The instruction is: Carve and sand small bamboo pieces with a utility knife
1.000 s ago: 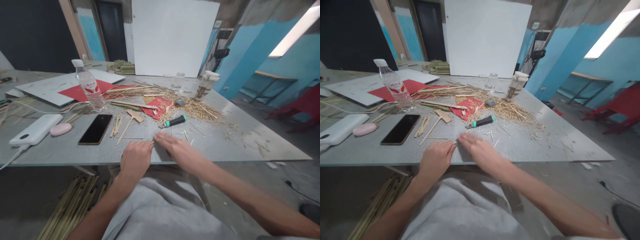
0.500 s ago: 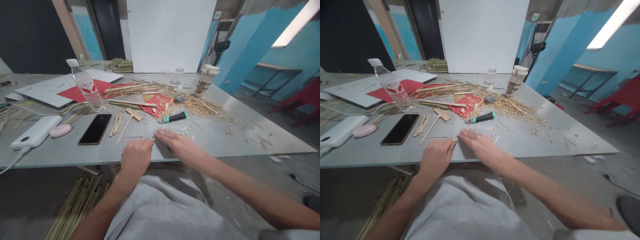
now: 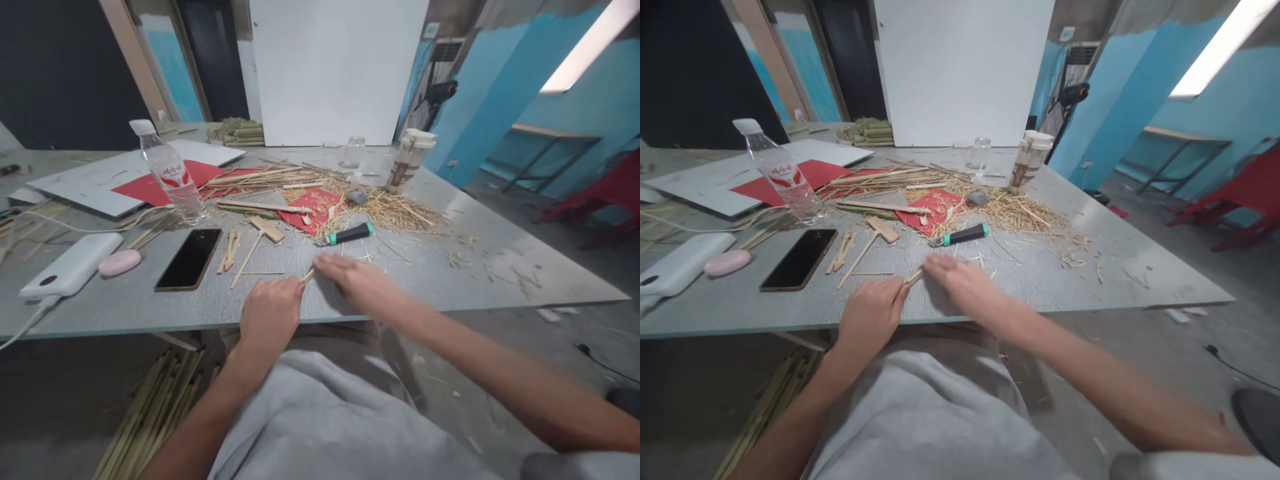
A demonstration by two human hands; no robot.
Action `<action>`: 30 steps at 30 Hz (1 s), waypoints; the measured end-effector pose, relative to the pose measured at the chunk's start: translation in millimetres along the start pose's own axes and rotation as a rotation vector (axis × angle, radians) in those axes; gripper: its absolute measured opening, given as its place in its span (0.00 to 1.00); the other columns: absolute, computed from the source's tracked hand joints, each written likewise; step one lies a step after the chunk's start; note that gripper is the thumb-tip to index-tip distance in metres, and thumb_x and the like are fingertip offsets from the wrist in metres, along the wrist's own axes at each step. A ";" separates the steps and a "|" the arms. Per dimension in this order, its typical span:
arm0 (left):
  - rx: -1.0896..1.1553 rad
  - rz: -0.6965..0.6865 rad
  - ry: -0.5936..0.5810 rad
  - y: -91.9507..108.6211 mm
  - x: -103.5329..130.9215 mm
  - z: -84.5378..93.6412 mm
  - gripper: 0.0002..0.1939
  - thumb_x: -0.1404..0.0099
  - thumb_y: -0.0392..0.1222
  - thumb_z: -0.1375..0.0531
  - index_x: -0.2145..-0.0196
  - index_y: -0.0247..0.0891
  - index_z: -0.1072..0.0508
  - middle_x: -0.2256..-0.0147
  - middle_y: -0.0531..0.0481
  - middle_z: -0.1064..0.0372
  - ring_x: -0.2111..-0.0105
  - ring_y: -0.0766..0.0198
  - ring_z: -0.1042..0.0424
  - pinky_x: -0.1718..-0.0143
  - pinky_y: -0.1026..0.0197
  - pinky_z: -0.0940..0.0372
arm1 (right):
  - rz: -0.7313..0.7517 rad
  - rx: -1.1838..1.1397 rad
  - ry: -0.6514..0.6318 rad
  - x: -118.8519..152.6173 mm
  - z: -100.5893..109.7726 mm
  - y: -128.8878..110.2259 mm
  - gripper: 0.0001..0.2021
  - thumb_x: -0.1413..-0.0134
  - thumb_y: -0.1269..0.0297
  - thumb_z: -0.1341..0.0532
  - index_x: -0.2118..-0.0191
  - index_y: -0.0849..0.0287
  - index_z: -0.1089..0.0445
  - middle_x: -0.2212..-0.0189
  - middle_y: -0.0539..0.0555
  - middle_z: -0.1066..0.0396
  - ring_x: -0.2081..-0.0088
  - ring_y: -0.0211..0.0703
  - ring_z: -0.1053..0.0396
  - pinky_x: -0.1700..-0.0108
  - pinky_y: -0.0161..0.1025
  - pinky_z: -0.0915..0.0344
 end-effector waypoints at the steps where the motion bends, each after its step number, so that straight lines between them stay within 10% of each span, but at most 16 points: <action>1: -0.006 0.005 -0.002 -0.1 -0.1 0.1 0.15 0.19 0.41 0.46 0.63 0.40 0.24 0.68 0.44 0.21 0.64 0.50 0.24 0.62 0.52 0.44 | -0.029 0.009 0.008 -0.2 0.2 0.9 0.32 0.37 0.83 0.49 0.31 0.63 0.31 0.32 0.64 0.33 0.31 0.53 0.33 0.31 0.55 0.31; 30: 0.016 -0.004 0.002 -0.4 -1.0 -2.0 0.15 0.19 0.40 0.47 0.63 0.40 0.24 0.68 0.44 0.22 0.64 0.50 0.24 0.62 0.52 0.44 | -0.022 0.020 -0.015 -3.4 4.1 1.4 0.29 0.35 0.82 0.49 0.31 0.69 0.31 0.32 0.68 0.35 0.31 0.53 0.33 0.30 0.51 0.31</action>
Point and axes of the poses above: each hand's wrist, its own x-axis away from the middle knuckle, its own z-axis out of the back of the hand, y = z × x, the point moved 3 cm from there along -x, towards the middle knuckle
